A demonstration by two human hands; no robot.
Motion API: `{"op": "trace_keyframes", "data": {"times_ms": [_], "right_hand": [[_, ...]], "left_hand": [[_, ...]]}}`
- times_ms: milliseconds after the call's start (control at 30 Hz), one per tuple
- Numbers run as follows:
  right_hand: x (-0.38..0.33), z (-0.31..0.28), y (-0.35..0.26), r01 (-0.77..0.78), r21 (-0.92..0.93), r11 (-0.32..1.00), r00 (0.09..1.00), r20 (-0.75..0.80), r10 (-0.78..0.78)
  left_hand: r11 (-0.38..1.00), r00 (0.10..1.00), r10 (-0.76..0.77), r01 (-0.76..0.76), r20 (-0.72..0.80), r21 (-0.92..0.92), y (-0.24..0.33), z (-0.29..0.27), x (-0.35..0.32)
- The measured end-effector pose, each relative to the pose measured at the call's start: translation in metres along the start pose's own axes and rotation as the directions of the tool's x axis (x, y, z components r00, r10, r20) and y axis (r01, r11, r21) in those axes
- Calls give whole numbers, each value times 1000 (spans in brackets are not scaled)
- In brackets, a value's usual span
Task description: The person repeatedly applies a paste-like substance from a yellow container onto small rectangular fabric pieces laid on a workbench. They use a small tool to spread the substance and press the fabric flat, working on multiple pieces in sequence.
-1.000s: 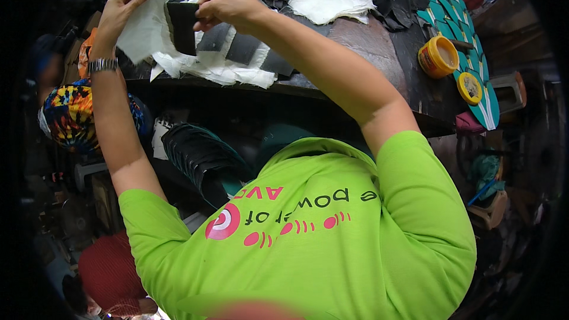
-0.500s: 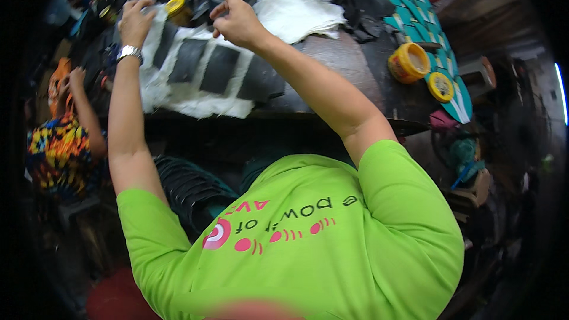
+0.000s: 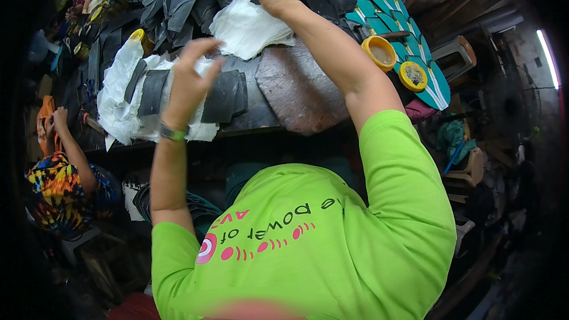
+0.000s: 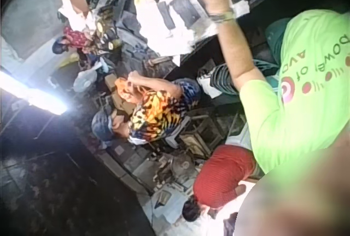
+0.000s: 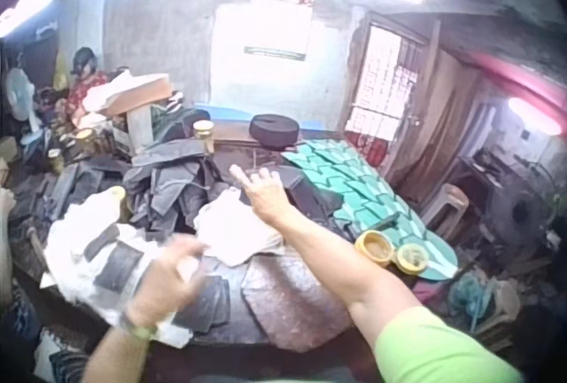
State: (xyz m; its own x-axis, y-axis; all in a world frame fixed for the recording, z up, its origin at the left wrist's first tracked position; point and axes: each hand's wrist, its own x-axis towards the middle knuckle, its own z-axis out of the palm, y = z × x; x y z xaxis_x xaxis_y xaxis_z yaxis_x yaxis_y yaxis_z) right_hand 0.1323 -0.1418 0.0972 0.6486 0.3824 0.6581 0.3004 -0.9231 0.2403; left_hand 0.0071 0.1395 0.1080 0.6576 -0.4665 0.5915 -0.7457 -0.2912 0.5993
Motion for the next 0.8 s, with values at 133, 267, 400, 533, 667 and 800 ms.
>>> {"op": "trace_keyframes", "data": {"times_ms": [133, 267, 400, 533, 667, 800], "right_hand": [[0, 10, 5, 96, -74, 993, 993, -62, -100], [-4, -13, 7, -28, 419, 907, 979, -173, 110], [-14, -59, 6, -473, 823, 314, 742, 180, 645], [-33, -85, -5, -337, 928, -158, 702, 360, 614], [-48, -77, -15, -212, 904, -370, 717, 402, 570], [-62, -62, -14, -265, 927, -266, 781, 368, 504]], "left_hand": [[993, 990, -45, 60, 137, -104, 34, 49, -33], [972, 991, -69, 92, 112, -218, 40, 70, -42], [999, 990, -1, -4, -141, -33, 33, 81, -20], [956, 947, 127, -38, -294, 292, 23, 96, 18], [893, 940, 148, 6, -308, 449, 11, 116, 46], [959, 973, -112, 159, -203, 234, -16, 127, 59]]}}
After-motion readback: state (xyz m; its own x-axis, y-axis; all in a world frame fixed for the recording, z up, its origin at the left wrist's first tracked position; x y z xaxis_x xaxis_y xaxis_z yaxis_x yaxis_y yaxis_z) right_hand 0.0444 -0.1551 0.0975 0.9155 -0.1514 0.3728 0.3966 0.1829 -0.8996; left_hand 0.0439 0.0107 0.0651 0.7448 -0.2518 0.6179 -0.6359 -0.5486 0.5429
